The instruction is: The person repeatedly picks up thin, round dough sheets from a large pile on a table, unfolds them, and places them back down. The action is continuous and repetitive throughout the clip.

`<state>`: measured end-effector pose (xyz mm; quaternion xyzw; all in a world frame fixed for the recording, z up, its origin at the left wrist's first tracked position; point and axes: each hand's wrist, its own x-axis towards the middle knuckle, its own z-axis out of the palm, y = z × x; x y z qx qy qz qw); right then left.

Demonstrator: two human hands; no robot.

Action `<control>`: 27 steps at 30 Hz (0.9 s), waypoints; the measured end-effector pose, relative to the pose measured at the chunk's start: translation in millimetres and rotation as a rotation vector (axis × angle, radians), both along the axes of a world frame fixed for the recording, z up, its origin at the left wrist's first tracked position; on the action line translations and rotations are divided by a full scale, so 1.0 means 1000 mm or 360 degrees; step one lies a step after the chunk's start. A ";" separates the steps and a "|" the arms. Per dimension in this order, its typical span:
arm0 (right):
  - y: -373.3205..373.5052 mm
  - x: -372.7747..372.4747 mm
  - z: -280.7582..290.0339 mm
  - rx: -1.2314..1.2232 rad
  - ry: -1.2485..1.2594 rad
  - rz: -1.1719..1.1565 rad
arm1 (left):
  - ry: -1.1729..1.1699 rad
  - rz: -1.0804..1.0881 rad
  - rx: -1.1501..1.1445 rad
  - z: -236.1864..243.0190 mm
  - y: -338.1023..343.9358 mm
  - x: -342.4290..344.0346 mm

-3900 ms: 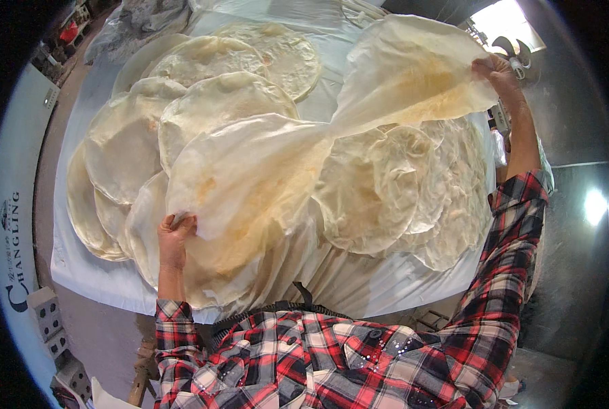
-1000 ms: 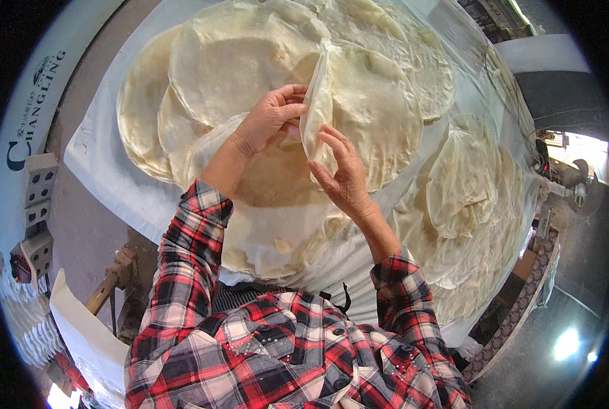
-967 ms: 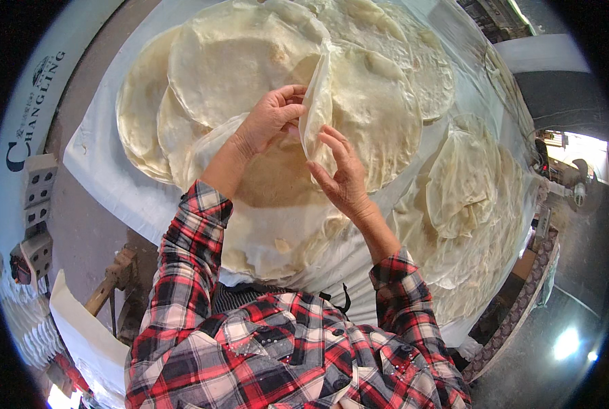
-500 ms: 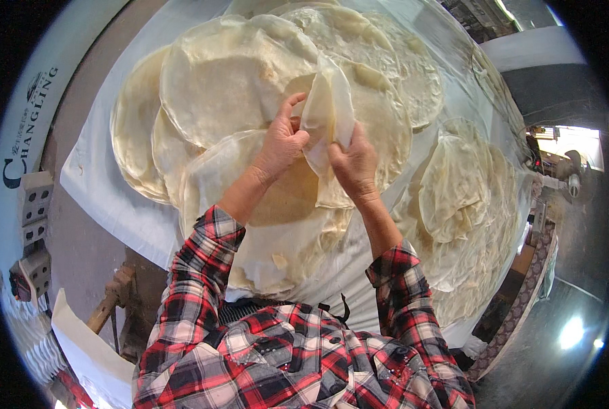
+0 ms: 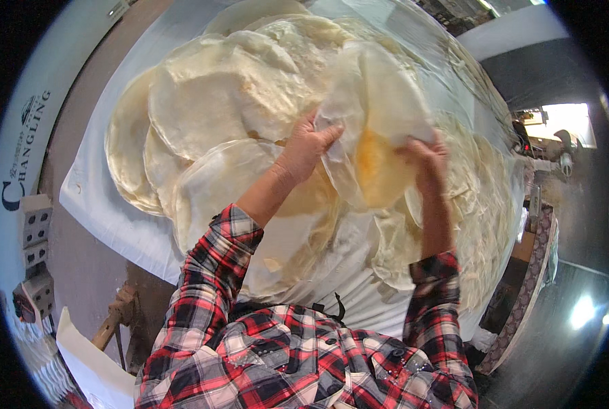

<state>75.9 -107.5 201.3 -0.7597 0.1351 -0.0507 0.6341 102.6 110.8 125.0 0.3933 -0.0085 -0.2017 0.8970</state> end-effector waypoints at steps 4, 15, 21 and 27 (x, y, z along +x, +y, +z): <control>-0.098 -0.013 0.066 -0.0143 0.0018 -0.0081 | 0.0208 -0.0180 -0.0300 0.020 0.003 -0.009; -0.238 -0.102 0.144 -0.0282 0.0217 -0.0016 | 0.0137 -0.0282 0.0101 -0.001 0.083 -0.071; -0.323 -0.193 0.157 -0.0414 0.0064 -0.0483 | 0.0092 -0.0196 0.0220 -0.022 0.122 -0.097; -0.347 -0.229 0.162 -0.0454 -0.0112 -0.0383 | -0.0130 -0.0405 0.0646 0.009 0.104 -0.065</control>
